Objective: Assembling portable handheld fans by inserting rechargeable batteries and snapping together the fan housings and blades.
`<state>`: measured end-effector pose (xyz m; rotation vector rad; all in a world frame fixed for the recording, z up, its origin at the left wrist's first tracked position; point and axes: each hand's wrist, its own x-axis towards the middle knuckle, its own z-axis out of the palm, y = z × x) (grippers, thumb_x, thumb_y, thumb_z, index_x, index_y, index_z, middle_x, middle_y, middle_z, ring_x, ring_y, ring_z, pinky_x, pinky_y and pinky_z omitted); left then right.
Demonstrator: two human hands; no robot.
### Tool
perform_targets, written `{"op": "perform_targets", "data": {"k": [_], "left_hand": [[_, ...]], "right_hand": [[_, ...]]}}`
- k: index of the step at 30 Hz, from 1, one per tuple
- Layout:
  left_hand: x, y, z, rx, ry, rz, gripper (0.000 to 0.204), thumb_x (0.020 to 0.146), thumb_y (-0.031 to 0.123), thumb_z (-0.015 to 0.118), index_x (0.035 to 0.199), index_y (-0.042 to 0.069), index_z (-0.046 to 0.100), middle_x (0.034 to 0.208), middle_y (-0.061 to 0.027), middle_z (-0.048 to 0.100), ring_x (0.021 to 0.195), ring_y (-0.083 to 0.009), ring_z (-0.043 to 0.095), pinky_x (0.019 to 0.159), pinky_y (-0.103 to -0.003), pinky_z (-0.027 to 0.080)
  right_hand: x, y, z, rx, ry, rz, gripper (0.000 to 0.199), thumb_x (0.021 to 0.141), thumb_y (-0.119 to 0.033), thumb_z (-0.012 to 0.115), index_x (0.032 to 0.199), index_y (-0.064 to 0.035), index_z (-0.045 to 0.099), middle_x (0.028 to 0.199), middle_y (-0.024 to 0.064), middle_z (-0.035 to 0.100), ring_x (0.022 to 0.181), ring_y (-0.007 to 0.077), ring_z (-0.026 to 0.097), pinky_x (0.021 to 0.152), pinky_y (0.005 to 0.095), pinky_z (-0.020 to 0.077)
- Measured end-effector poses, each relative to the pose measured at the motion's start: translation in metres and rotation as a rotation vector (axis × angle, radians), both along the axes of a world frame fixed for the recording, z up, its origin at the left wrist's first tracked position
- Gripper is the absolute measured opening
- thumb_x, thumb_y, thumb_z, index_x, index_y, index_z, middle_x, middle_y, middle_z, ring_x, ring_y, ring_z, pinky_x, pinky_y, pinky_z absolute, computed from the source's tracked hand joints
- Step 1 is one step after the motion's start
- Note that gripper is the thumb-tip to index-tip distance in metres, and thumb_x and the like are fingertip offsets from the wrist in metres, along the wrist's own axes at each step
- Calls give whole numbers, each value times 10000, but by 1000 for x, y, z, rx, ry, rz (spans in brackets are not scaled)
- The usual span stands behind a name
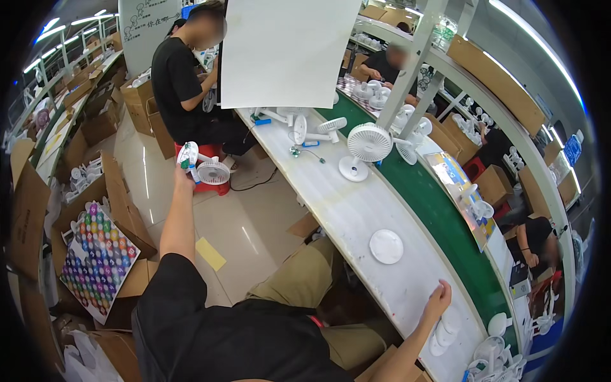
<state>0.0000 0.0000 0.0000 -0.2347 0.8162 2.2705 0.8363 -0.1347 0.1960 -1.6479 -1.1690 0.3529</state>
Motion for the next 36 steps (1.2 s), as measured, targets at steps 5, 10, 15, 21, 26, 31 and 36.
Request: {"op": "perform_targets", "data": {"k": [5,10,15,21,26,31,36], "left_hand": [[-1,17,9,-79,67,-165,450,937,282,519,1316,40,508,1191,-211,620,1046,-346,633,904,-459,518],[-18,-3,17,-201,245,-202,446,889,307,580,1232,22,554,1120,-195,638,971,-309,638,841,-421,523],[0,-43,3,-343,394,-217,451,841,333,642,1147,4,600,1049,-180,655,896,-271,644,777,-383,529],[7,-62,11,-533,551,-235,466,784,363,715,1046,-17,655,964,-161,677,806,-226,650,702,-337,536],[1,-48,38,-758,610,-266,486,736,388,776,962,-35,701,893,-145,695,732,-188,656,638,-299,542],[33,-62,71,-743,554,-296,571,735,438,789,1019,-48,689,954,-153,697,768,-212,662,652,-301,543],[35,-61,76,-654,483,-302,636,744,483,782,1081,-45,671,1023,-160,690,843,-237,659,696,-308,537]], "right_hand": [[39,-27,-42,135,211,-228,182,920,-65,460,996,-72,625,682,-16,469,588,72,390,521,212,329],[27,-11,-42,167,182,-198,181,927,-56,446,969,-76,621,675,-13,463,586,79,395,521,217,332],[33,-16,-24,-15,23,-152,182,928,-55,444,959,-75,623,694,0,483,588,84,403,531,220,342],[43,-17,-33,-42,-92,-137,184,923,-54,448,961,-60,628,713,10,511,589,89,402,538,225,343],[32,-16,-38,-27,-180,-122,184,918,-55,453,966,-50,630,718,9,522,589,98,400,543,236,346],[23,-15,-26,-14,-125,-124,186,916,-57,453,967,-46,632,719,10,524,589,105,401,549,245,351],[21,-17,-27,-37,-169,-147,188,917,-62,453,967,-51,634,701,9,514,587,107,402,551,249,354]]}}
